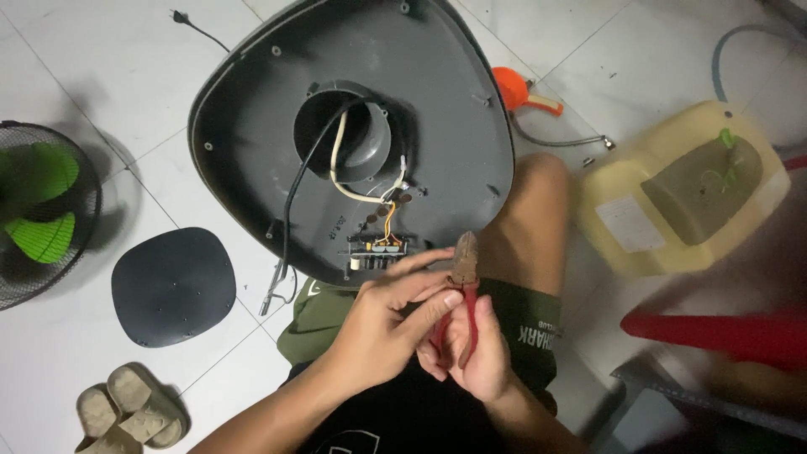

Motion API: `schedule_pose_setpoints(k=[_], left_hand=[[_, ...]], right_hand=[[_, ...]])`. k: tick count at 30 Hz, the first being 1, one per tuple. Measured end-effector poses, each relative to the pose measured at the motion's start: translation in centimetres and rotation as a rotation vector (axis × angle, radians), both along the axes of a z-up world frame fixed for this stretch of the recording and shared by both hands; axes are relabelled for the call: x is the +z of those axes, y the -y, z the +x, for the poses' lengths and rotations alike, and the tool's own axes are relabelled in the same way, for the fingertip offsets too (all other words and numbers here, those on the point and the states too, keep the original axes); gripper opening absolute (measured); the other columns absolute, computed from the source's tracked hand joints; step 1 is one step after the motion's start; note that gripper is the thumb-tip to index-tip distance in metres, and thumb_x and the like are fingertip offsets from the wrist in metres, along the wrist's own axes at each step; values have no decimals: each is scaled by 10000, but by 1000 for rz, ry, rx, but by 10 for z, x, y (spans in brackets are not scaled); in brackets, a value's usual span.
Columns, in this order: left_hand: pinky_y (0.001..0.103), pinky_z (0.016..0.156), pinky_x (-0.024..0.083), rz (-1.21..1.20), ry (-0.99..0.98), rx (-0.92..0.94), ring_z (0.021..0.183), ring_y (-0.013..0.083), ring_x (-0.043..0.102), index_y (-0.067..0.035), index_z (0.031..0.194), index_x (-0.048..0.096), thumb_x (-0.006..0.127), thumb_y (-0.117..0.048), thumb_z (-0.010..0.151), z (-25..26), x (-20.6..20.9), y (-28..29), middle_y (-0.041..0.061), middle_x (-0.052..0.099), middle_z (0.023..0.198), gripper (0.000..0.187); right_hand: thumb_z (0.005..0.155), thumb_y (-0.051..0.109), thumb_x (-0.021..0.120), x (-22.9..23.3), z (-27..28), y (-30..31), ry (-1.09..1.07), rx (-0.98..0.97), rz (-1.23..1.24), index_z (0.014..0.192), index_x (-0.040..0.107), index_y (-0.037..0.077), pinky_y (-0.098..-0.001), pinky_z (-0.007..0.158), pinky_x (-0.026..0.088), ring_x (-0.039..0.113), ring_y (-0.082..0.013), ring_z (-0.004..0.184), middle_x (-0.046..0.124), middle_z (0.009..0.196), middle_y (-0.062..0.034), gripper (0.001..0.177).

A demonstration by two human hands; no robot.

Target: Using pliers to manipulate and repair wiring inside a fan base

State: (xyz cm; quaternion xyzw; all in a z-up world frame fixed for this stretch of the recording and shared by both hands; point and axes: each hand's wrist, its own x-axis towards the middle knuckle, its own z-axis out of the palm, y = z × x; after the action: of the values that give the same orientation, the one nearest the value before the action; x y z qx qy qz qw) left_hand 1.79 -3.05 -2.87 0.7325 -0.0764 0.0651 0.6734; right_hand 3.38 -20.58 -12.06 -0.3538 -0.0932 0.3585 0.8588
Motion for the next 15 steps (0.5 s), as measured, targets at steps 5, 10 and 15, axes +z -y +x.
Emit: schedule_pose_setpoints(k=[5,10,15], left_hand=[[218,568,570,-150,-168,27,706,108,678,15,1164,730,668,-89,934,6,-12,2,71,767,1003,259],[216,503,590,-223,-314,-1,559,96,674,-9,1254,719,612,-163,972,6,-27,-2,56,802,876,339],[213,671,559,-296,-335,-27,751,81,664,-23,1305,695,523,-198,1031,-1,-54,-5,48,785,981,368]], right_hand=[[1037,624,345,-7,4,-7,-57,-84,-31,1277,564,-85,-268,368,330,474,-148,529,588,717,-123,780],[1052,617,294,-19,13,-9,-56,-122,-71,1254,576,-57,-229,362,263,449,-106,521,600,766,-70,758],[1006,691,270,-33,11,-3,-116,43,-53,848,564,9,-273,380,253,370,-153,419,495,572,-79,760]])
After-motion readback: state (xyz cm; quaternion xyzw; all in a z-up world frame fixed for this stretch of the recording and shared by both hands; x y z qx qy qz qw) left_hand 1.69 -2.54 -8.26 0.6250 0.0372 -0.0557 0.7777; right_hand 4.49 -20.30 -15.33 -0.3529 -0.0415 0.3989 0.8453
